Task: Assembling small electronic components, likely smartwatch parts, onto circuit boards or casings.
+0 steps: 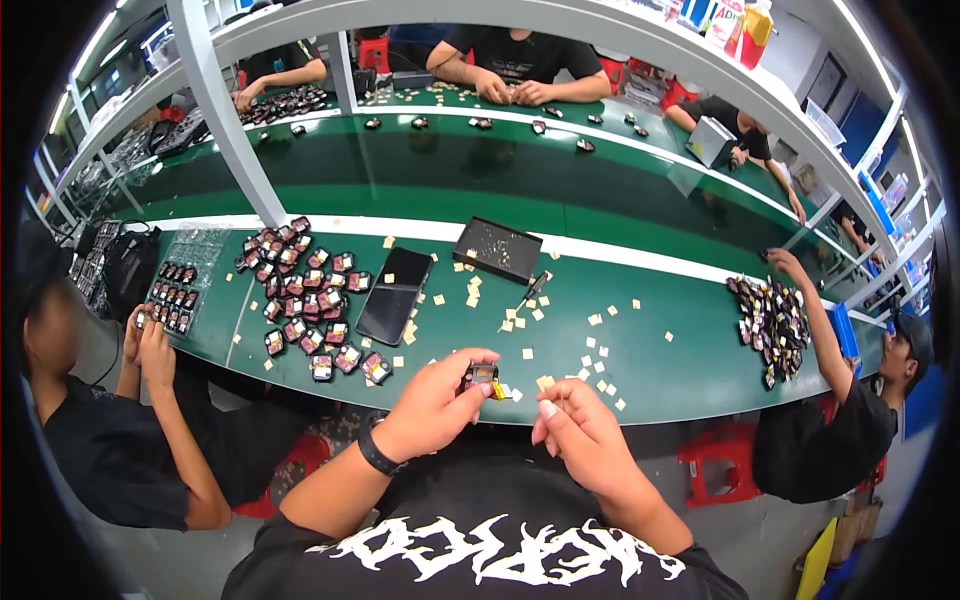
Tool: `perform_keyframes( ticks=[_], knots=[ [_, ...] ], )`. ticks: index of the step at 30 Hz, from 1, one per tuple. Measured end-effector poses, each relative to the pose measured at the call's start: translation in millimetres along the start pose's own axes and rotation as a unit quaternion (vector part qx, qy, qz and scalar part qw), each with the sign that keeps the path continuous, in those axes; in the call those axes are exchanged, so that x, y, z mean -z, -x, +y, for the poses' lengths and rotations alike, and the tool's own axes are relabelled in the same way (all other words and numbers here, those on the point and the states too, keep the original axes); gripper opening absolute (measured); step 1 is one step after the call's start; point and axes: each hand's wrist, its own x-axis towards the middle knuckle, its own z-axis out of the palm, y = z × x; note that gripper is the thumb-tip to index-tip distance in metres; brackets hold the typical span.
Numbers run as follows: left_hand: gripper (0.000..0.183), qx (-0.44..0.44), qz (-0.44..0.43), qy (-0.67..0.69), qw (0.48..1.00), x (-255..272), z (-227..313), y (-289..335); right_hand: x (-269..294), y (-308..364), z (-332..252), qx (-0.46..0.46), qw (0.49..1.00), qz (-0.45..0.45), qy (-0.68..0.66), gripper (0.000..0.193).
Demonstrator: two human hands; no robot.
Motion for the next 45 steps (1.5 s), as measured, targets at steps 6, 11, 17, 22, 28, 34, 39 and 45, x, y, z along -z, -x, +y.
perform_keyframes(
  ticks=[6, 11, 17, 22, 28, 34, 39, 45],
  knots=[
    [0.037, 0.009, -0.017, -0.041, 0.999, -11.1, -5.5, -11.4, 7.3, -10.1, 1.0, -0.034, 0.999, -0.033, -0.006, 0.016],
    [0.03, -0.094, -0.005, -0.187, 0.978, -15.2, -2.3, -19.6, 10.7, -31.6, 8.4, -0.096, 0.995, -0.019, -0.021, 0.016],
    [0.026, -0.167, 0.029, -0.244, 0.955, -25.3, -18.8, -27.4, 16.5, -48.1, 20.0, -0.126, 0.99, -0.034, -0.056, 0.014],
    [0.026, -0.125, -0.014, -0.19, 0.974, -26.3, -26.9, -31.7, 25.2, -50.7, 30.3, -0.13, 0.989, -0.039, -0.066, 0.015],
    [0.023, 0.074, -0.146, -0.003, 0.987, -25.0, -22.2, -39.2, 36.4, -47.8, 38.2, -0.128, 0.988, -0.043, -0.075, 0.014],
    [0.024, 0.169, -0.142, 0.221, 0.95, -31.3, -30.1, -42.3, 60.5, -39.1, 54.0, -0.011, 0.974, -0.069, -0.217, 0.02],
    [0.028, 0.191, -0.142, 0.253, 0.938, -39.2, -27.1, -46.0, 57.7, -38.3, 63.1, 0.055, 0.984, 0.011, -0.171, 0.033],
    [0.028, 0.224, -0.153, 0.227, 0.935, -46.2, -23.6, -48.6, 55.4, -38.4, 62.3, 0.025, 0.998, 0.021, -0.057, 0.011]
  ],
)
